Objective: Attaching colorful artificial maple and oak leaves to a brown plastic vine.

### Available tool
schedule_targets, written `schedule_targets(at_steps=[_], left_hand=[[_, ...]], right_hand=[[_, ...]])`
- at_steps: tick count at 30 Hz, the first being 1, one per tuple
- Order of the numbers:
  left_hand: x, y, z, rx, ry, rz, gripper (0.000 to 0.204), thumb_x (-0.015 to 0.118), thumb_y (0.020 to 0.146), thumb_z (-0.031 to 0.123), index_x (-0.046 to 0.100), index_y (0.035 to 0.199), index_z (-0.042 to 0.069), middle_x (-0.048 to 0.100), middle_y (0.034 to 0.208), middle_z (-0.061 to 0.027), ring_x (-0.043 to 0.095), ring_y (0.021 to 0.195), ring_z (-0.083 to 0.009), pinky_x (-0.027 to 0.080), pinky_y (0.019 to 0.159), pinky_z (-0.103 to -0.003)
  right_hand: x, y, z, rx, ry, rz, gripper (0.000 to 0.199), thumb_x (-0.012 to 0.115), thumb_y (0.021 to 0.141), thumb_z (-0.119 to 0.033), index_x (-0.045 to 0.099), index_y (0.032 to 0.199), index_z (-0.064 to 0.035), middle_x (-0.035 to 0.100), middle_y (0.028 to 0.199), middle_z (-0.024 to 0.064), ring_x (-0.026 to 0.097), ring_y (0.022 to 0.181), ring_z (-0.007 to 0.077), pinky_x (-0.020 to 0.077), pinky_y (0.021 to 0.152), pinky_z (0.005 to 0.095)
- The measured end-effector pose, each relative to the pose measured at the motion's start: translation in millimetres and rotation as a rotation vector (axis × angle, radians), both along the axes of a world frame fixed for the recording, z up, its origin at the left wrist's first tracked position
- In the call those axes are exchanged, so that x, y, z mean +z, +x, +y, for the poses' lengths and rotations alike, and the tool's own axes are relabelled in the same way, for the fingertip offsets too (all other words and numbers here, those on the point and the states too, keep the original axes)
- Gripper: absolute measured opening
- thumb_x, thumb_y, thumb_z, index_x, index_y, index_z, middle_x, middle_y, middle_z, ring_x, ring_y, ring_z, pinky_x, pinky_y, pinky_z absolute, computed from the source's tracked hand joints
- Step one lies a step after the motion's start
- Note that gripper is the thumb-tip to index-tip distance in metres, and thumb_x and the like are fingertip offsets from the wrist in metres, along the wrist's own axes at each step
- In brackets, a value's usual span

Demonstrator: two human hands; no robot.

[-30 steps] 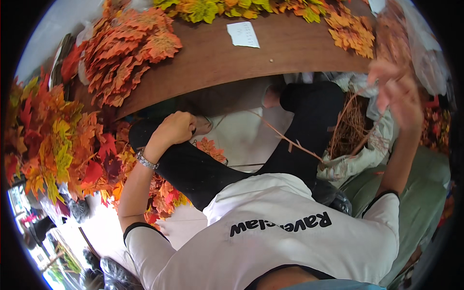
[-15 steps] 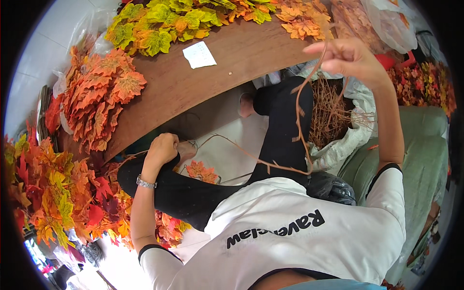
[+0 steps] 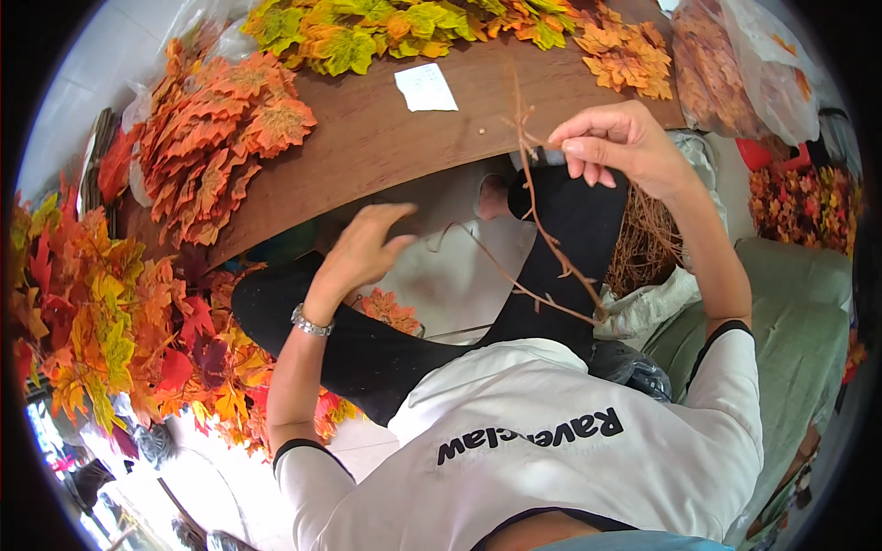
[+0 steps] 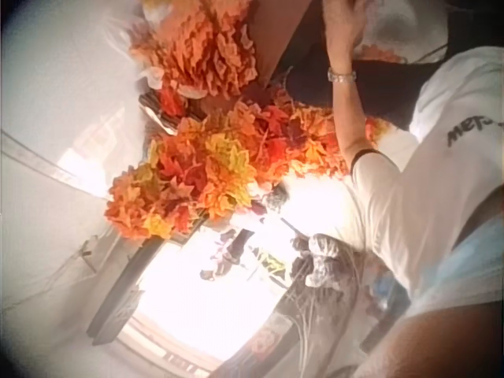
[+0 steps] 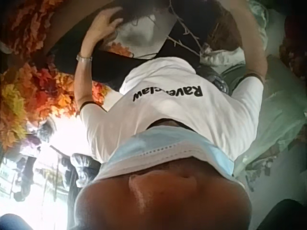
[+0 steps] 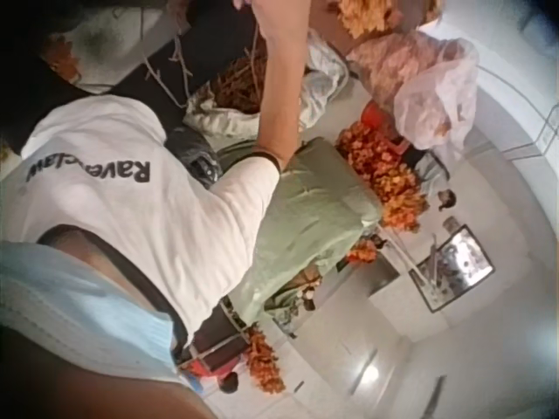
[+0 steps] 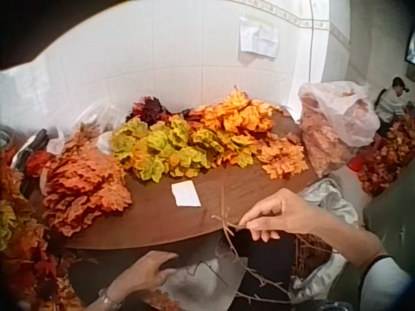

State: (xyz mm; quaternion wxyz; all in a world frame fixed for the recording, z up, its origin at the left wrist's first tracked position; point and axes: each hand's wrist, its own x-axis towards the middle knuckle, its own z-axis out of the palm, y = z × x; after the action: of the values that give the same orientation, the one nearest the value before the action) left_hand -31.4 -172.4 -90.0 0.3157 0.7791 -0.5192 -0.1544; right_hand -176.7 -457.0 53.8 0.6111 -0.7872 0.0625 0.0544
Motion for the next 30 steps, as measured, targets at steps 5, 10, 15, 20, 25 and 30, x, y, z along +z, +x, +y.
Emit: schedule_targets(at_steps=[5, 10, 15, 20, 25, 30], left_hand=[[59, -40, -49, 0.053, -0.489, 1.002, 0.03, 0.056, 0.086, 0.023, 0.056, 0.105, 0.0, 0.06, 0.098, -0.0106, 0.056, 0.091, -0.0168, 0.045, 0.08, -0.029], [31, -22, -38, 0.149, -0.535, 1.071, 0.023, 0.051, 0.09, 0.022, 0.058, 0.087, 0.0, 0.058, 0.078, -0.0019, 0.049, 0.069, -0.0064, 0.041, 0.066, -0.021], [27, 24, 29, 0.291, -0.533, 0.897, 0.02, 0.05, 0.089, 0.019, 0.057, 0.085, 0.001, 0.056, 0.076, 0.0003, 0.044, 0.065, -0.0057, 0.037, 0.062, -0.021], [66, 18, 66, 0.3, -0.187, 0.414, 0.006, 0.056, 0.081, 0.004, 0.059, 0.083, -0.001, 0.059, 0.084, -0.0041, 0.053, 0.079, -0.014, 0.041, 0.075, -0.025], [64, 23, 59, 0.228, -0.128, 0.116, 0.013, 0.057, 0.077, 0.003, 0.059, 0.09, 0.0, 0.058, 0.095, -0.0097, 0.052, 0.098, -0.0217, 0.037, 0.088, -0.031], [57, 5, 26, 0.396, -0.129, -0.224, 0.029, 0.058, 0.076, 0.003, 0.057, 0.106, 0.002, 0.06, 0.101, -0.0143, 0.054, 0.101, -0.0274, 0.039, 0.088, -0.031]], right_hand=[[-28, 19, 47, -0.015, -0.023, -0.063, 0.015, 0.058, 0.082, -0.009, 0.062, 0.092, 0.0013, 0.062, 0.07, 0.0043, 0.056, 0.058, 0.0061, 0.0433, 0.049, 0.0179], [-39, 23, 48, -0.05, -0.545, -0.227, 0.011, 0.06, 0.077, -0.006, 0.062, 0.087, 0.0, 0.063, 0.072, 0.0084, 0.059, 0.062, 0.0112, 0.0458, 0.056, 0.0248], [-45, 1, -1, -0.18, -0.707, -0.198, 0.006, 0.06, 0.077, -0.003, 0.061, 0.082, 0.001, 0.058, 0.068, 0.0037, 0.049, 0.058, 0.0076, 0.0382, 0.053, 0.0207], [-30, -35, -44, -0.146, -0.249, 0.13, 0.006, 0.063, 0.076, -0.004, 0.063, 0.08, -0.0004, 0.059, 0.067, -0.0004, 0.052, 0.06, 0.0046, 0.0401, 0.054, 0.0187], [-20, -40, -22, 0.314, -0.235, 0.248, 0.008, 0.065, 0.075, -0.004, 0.063, 0.081, 0.0007, 0.061, 0.065, 0.0024, 0.055, 0.058, 0.0059, 0.0425, 0.053, 0.0192], [-29, -28, 36, 0.456, 0.408, 0.406, 0.018, 0.056, 0.085, -0.014, 0.059, 0.086, 0.0037, 0.06, 0.06, 0.0079, 0.056, 0.049, 0.009, 0.0432, 0.043, 0.0191]])
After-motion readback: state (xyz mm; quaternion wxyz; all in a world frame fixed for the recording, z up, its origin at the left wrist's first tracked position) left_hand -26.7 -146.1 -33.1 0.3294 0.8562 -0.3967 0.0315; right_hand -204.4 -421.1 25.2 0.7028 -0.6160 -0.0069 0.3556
